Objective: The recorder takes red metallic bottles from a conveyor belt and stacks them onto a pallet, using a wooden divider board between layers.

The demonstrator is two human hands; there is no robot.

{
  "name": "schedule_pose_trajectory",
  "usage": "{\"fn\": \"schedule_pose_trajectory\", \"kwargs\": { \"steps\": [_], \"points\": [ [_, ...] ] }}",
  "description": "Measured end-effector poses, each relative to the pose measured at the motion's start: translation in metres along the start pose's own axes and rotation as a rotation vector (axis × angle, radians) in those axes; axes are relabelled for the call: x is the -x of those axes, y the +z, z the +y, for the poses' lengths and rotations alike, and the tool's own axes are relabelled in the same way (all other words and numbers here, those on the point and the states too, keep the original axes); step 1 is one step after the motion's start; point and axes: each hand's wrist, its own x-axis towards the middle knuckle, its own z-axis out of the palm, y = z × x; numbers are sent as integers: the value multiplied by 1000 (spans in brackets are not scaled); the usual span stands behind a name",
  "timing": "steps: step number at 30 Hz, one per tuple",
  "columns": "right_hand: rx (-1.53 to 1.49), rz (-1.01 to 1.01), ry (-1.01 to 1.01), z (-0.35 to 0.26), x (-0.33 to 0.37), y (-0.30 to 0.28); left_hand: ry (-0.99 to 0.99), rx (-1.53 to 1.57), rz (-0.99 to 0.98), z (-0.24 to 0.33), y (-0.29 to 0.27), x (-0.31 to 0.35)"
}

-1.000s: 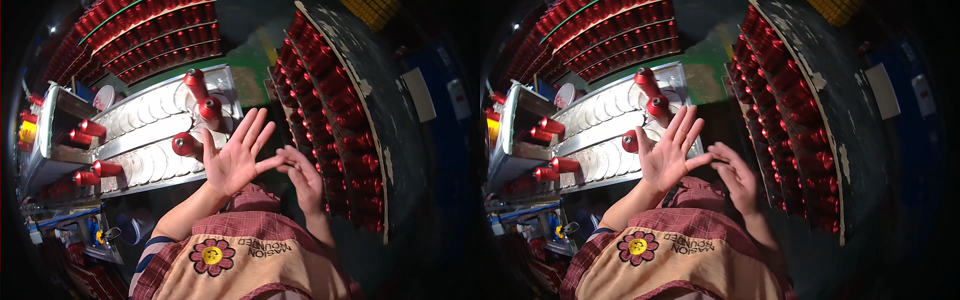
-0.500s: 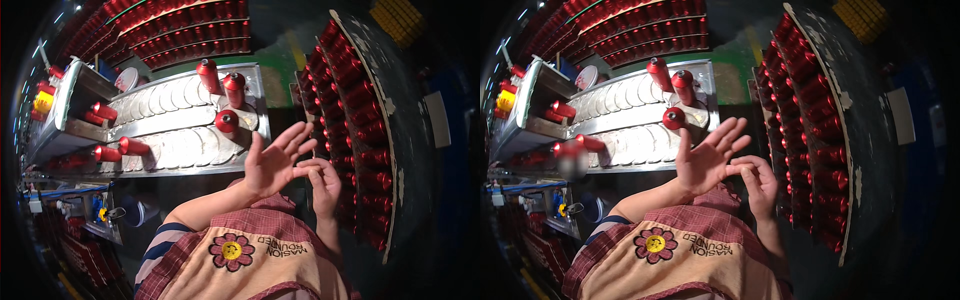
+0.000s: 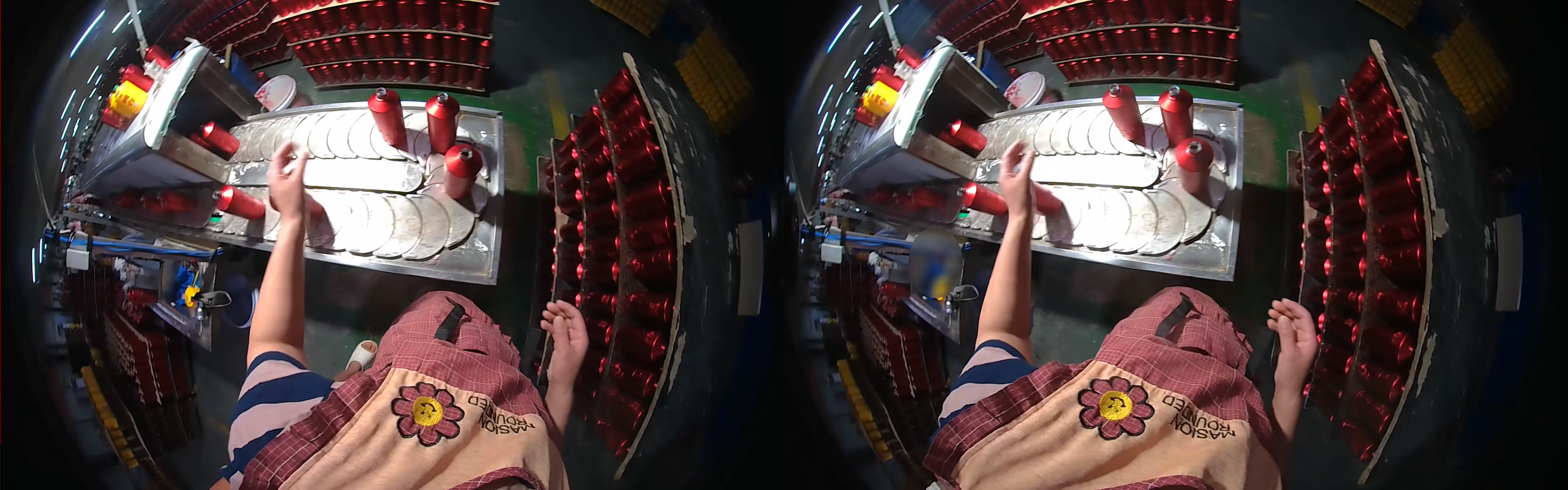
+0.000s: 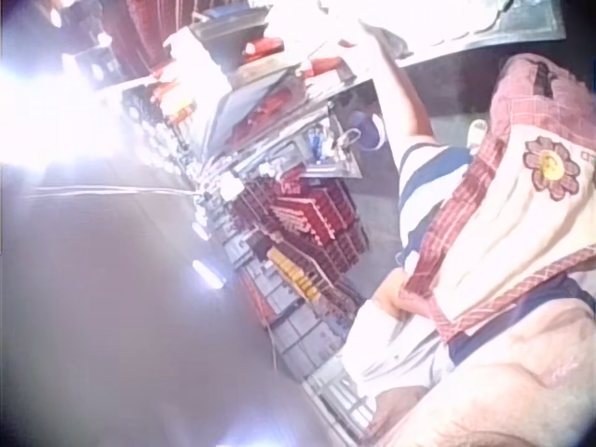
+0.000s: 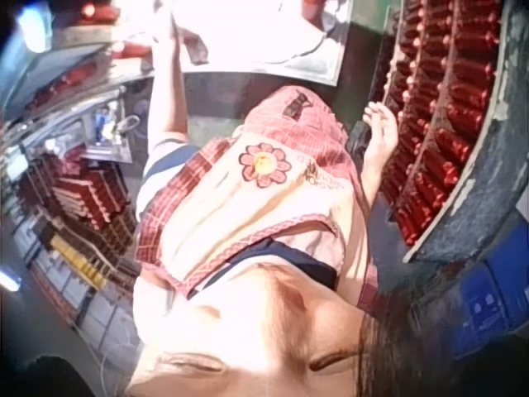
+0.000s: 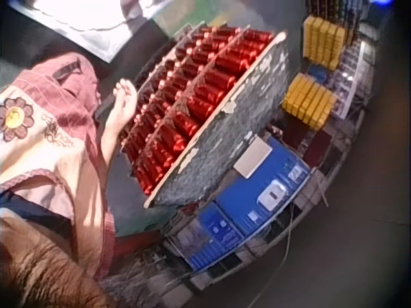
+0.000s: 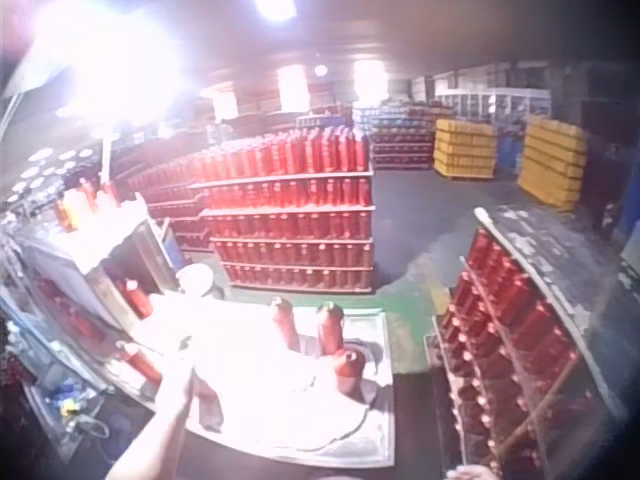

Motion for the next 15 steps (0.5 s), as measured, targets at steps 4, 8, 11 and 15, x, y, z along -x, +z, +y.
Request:
{"fn": "schedule_pose_trajectory", "kwargs": {
  "steps": [4,8,11,15],
  "points": [
    [53,26,35,13,4,-16,-289,-463,86,-131,-98,-10],
    [66,62,43,20,7,-18,-516,-199,-139,-118,-63,18],
    [63,34,55,18,4,-10,-353,-194,-121,-135,-55,31],
    [101,35,57,15,0,0,-228,-261,-225,-138,-49,31]
  ]
}}
